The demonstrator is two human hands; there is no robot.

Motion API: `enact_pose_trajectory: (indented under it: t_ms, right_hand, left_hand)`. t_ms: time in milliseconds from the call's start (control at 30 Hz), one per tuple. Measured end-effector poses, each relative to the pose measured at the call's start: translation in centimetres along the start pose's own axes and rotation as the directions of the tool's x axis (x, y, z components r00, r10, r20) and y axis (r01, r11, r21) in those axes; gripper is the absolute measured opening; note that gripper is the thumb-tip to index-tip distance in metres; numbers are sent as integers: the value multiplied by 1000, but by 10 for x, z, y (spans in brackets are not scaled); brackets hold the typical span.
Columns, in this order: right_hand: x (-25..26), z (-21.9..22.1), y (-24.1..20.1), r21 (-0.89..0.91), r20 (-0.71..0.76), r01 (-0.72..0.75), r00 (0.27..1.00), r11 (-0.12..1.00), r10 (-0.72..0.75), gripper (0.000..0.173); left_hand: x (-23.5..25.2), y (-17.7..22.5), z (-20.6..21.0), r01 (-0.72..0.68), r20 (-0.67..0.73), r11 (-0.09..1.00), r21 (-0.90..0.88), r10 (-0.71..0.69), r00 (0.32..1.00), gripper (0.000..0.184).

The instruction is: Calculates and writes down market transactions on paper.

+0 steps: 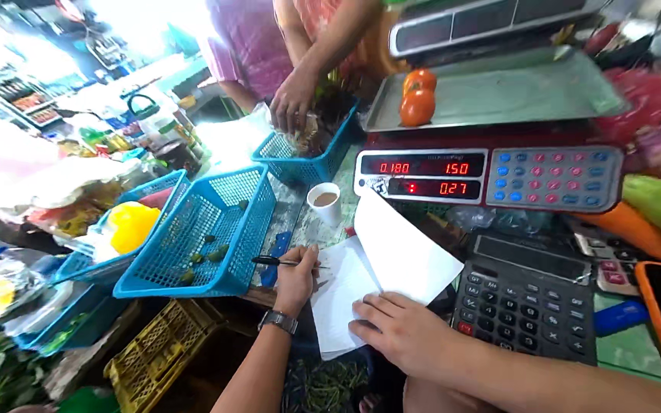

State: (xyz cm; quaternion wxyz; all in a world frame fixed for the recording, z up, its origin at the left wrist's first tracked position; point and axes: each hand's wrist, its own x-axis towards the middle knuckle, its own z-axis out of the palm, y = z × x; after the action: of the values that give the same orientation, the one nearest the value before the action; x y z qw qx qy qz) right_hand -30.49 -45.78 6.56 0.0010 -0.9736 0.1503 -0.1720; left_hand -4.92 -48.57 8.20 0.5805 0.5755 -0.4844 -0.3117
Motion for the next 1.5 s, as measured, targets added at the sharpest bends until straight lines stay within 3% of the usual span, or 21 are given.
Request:
enact_pose_trajectory:
  t_ms: [133,333,433,500,667,833,1033,1133,1267,1300,1400,1500]
  right_hand:
    - [2,-5,5,28,-34,-45,998,999,46,25]
    - [4,3,2,-17,-40,-47,998,999,46,27]
    - [4,4,-2,-31,-32,-53,998,998,52,27]
    - [5,2,-1,-19,-23,-58,998,998,57,27]
    - [3,2,2,-20,-10,-57,998,998,57,30]
    - [6,2,1,-17,-7,-44,999,999,44,32]
    - [-3,8,4,41,-87,-45,995,998,49,34]
    - [4,-5,5,134,60,-26,998,991,18,37]
    - [10,-28,-3,146,214,-131,972,981,98,39]
    - [10,-27,-4,136,194,-120,977,983,92,39]
    - [4,3,1,72,-60,-29,998,997,33,38]
    - [2,1,-2,58,-35,-51,998,997,53,35]
  left_hand:
    - [-1,10,12,32,-11,999,6,-32,999,29]
    - [-12,5,-21,-14,24,965,263,7,1000,35]
    - [-20,-2,-26,-14,-17,963,269,19,1000,32]
    - [-25,-6,-26,-59,-41,957,284,74,996,27]
    - [-23,-11,-26,-169,-6,930,327,181,984,33]
    - [-22,-14,-31,-302,117,880,366,278,953,36]
    - [-24,-14,-17,-214,49,901,377,211,976,24]
    - [-21,-9,-26,-184,69,920,346,171,983,22]
    - [-17,-1,-26,-132,113,945,300,102,988,30]
    - [-18,0,-28,-135,113,945,297,105,988,30]
    - [-26,3,-34,-130,129,930,343,91,988,25]
    - [-41,7,-34,-34,117,912,408,-15,993,18]
